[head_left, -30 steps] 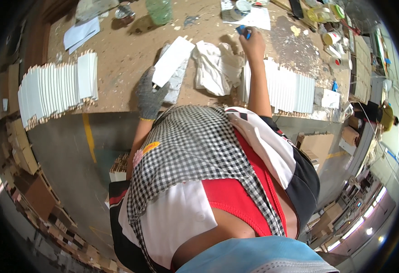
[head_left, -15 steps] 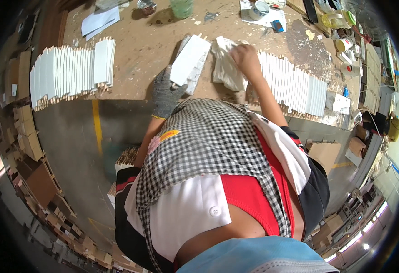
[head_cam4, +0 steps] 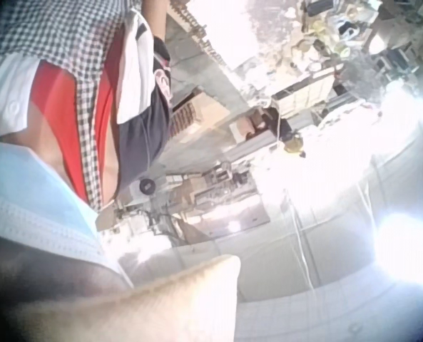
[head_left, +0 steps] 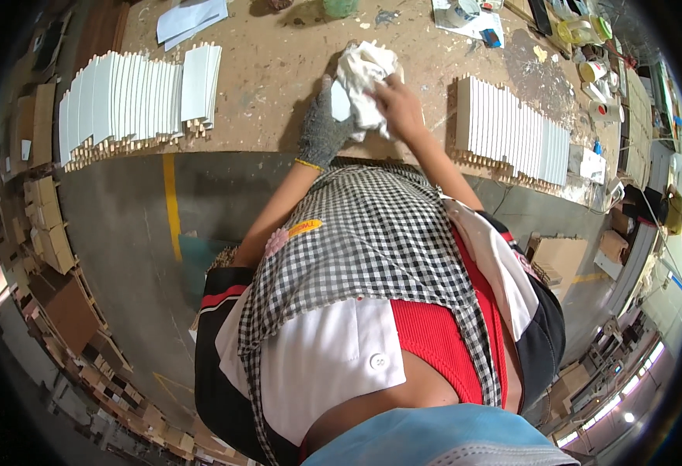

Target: The person wipes white rectangular panels with a cloth and applies blue stickers to their surfaces.

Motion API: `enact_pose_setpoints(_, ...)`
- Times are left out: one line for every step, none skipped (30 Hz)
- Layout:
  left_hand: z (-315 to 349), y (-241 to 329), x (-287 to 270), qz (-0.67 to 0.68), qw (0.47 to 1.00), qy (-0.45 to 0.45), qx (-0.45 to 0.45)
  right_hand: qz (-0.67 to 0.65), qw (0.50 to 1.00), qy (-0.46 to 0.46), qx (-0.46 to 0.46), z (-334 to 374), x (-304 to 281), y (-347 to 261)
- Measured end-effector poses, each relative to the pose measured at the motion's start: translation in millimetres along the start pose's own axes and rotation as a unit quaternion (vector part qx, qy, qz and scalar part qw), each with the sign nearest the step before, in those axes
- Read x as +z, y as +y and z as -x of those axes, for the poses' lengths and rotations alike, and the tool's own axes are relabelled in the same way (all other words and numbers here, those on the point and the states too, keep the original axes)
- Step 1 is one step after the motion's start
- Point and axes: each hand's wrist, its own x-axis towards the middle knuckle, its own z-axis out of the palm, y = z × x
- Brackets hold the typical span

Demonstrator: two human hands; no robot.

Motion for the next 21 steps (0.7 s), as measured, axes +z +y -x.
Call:
enact_pose_setpoints(-1.8,8.9,-3.2,0.007,0.999,-0.023,-0.03,-0.04,0.998,0.057,0.01,-3.0,17.5,26.0)
enact_pose_setpoints(-2.1,16.1,-5.9,0.012,0.997,-0.036,-0.067,-0.038,0.997,0.06,0.008,-14.3,16.3,39.2)
enact_pose_setpoints(-3.4,13.7,-5.6,0.024,0.994,-0.071,-0.082,-0.033,0.995,0.078,0.048,-29.9,15.3,59.8)
enact_pose_setpoints(-6.4,10.4,-4.5,0.022,0.994,-0.072,-0.084,-0.029,0.991,0.095,0.089,-44.5,16.7,80.5)
enact_pose_setpoints(-9.5,9.6,-1.7,0.044,0.996,-0.062,-0.045,-0.072,0.985,0.094,0.129,-54.9,14.9,112.2)
enact_pose_setpoints(-8.9,8.1,-2.0,0.065,0.997,-0.052,-0.007,-0.115,0.974,0.093,0.169,-55.6,14.4,135.0)
enact_pose_setpoints(-8.6,2.9,-7.1,0.1,0.993,-0.067,-0.006,-0.066,0.975,0.128,0.167,-59.2,3.8,132.4)
enact_pose_setpoints(-2.4,-1.4,-12.8,0.098,0.993,-0.066,-0.011,-0.017,0.972,0.164,0.165,-64.5,-8.9,130.7)
enact_pose_setpoints(0.6,-8.5,-16.5,0.097,0.992,-0.082,-0.01,-0.092,0.966,0.155,0.183,-69.3,-25.2,120.9)
enact_pose_setpoints(12.3,-16.9,-18.8,0.095,0.99,-0.1,-0.016,-0.168,0.955,0.138,0.202,-62.4,-41.1,102.5)
enact_pose_setpoints(21.8,-32.5,-12.3,0.076,0.994,-0.078,-0.011,-0.169,0.963,0.181,0.106,-60.0,-56.1,70.0)
enact_pose_setpoints(25.5,-32.9,-13.1,0.075,0.994,-0.08,-0.013,-0.214,0.955,0.143,0.146,-53.7,-65.3,43.2)
enact_pose_setpoints(25.7,-29.5,-15.8,0.108,0.99,-0.084,-0.023,-0.187,0.968,0.115,0.123,-45.8,-60.1,27.2)
enact_pose_setpoints(26.2,-25.4,-19.5,0.139,0.986,-0.085,-0.035,-0.16,0.979,0.084,0.098,-41.1,-53.5,11.8)
enact_pose_setpoints(26.3,-19.7,-22.1,0.157,0.981,-0.09,-0.063,-0.081,0.995,0.049,-0.002,-33.1,-41.4,-1.0)
enact_pose_setpoints(25.5,-17.6,-21.8,0.16,0.981,-0.093,-0.061,0.003,0.995,0.014,-0.101,-22.5,-26.4,-8.0)
enact_pose_setpoints(23.2,-15.6,-19.3,0.155,0.982,-0.096,-0.056,-0.011,0.993,0.022,-0.118,-0.2,7.7,-0.2)
enact_pose_setpoints(22.3,-16.4,-17.4,0.146,0.983,-0.093,-0.055,-0.029,0.989,0.026,-0.141,15.7,35.4,7.3)
enact_pose_setpoints(29.6,-30.8,-13.3,0.112,0.99,-0.079,-0.018,-0.064,0.985,-0.03,-0.159,26.2,29.8,-5.7)
enact_pose_setpoints(27.5,-39.9,-1.5,0.105,0.991,-0.08,-0.026,-0.094,0.976,-0.084,-0.178,36.9,15.6,-20.5)
enact_pose_setpoints(32.3,-65.3,14.1,0.295,0.945,-0.079,-0.119,-0.141,0.96,-0.148,-0.191,43.0,1.4,-34.7)
